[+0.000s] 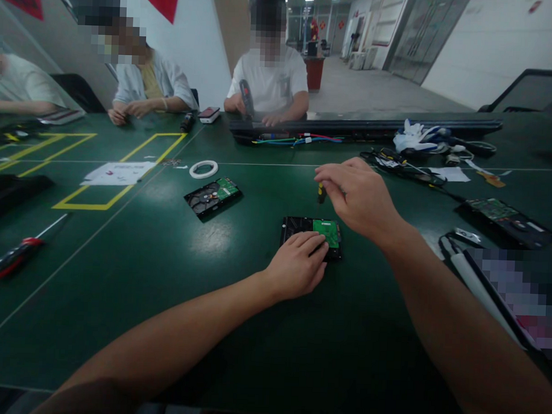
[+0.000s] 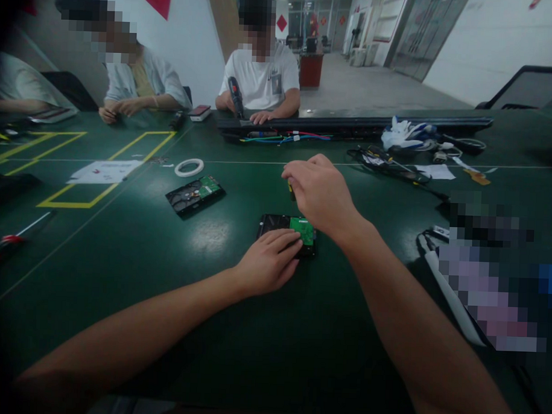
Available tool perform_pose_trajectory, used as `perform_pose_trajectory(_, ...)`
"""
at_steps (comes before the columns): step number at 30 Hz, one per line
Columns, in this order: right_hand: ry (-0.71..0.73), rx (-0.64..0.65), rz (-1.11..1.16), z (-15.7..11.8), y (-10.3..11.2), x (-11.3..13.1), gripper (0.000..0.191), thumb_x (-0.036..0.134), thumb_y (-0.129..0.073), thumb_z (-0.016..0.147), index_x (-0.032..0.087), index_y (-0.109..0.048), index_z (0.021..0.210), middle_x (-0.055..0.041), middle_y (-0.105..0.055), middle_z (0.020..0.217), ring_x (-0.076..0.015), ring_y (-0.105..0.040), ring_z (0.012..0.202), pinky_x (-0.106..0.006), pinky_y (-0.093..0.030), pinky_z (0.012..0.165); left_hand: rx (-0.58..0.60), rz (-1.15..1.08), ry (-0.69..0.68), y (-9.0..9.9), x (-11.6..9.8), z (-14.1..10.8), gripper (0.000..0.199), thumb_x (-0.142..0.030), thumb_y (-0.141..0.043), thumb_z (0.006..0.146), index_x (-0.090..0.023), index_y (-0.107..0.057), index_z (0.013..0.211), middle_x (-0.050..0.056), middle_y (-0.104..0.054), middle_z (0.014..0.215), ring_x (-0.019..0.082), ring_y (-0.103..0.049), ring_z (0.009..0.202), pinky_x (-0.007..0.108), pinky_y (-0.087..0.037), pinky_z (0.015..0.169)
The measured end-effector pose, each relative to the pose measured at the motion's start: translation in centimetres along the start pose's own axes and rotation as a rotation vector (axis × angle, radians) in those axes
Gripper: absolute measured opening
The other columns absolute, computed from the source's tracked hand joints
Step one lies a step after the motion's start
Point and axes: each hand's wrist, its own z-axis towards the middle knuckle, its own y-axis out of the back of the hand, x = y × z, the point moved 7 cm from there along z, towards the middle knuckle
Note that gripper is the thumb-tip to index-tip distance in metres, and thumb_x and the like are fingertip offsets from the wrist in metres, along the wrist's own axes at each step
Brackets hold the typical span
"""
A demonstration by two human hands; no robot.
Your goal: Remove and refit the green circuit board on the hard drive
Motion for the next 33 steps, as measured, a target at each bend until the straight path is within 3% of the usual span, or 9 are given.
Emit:
perform_pose_trajectory(6,0.001,-0.007,0.023,-0.09,-0.15,-0.15,0.018,0.022,-0.055,0.099,0.024,-0.072,0.103,-0.008,-0.08,0.119,-0.0313,-0.068,0.112,-0.049,-0.047,0.103,0.003,0.003,0.003,-0.01,-0.01,0.04,0.042,-0.032,-0.051,0.107,-0.01,-0.065,0.14,0.017,-0.065,0.145,0.033,-0.058,0.139,0.051,-0.05,0.119)
perform_pose_trajectory(15,0.056,0.052,0.106,-0.37,-0.57,-0.34,0.035,0.005,-0.044,0.092,0.022,-0.069,0.11,-0.0116,-0.074,0.131,-0.0281,-0.068,0.126,-0.046,-0.05,0.11,0.001,0.002,0.001,0.06,-0.07,0.08,0.043,-0.032,-0.052,0.106,-0.009,-0.065,0.14,0.018,-0.065,0.145,0.033,-0.059,0.138,0.051,-0.049,0.119)
perform_pose_trajectory(33,0.021,0.042,0.021,-0.35,-0.61,-0.72,0.032,0.007,-0.048,0.093,0.02,-0.07,0.111,-0.0128,-0.076,0.123,-0.0303,-0.07,0.116,-0.047,-0.052,0.103,-0.003,-0.009,0.011,-0.13,0.11,-0.01,0.041,-0.032,-0.053,0.106,-0.013,-0.065,0.14,0.017,-0.064,0.146,0.033,-0.058,0.14,0.053,-0.05,0.118)
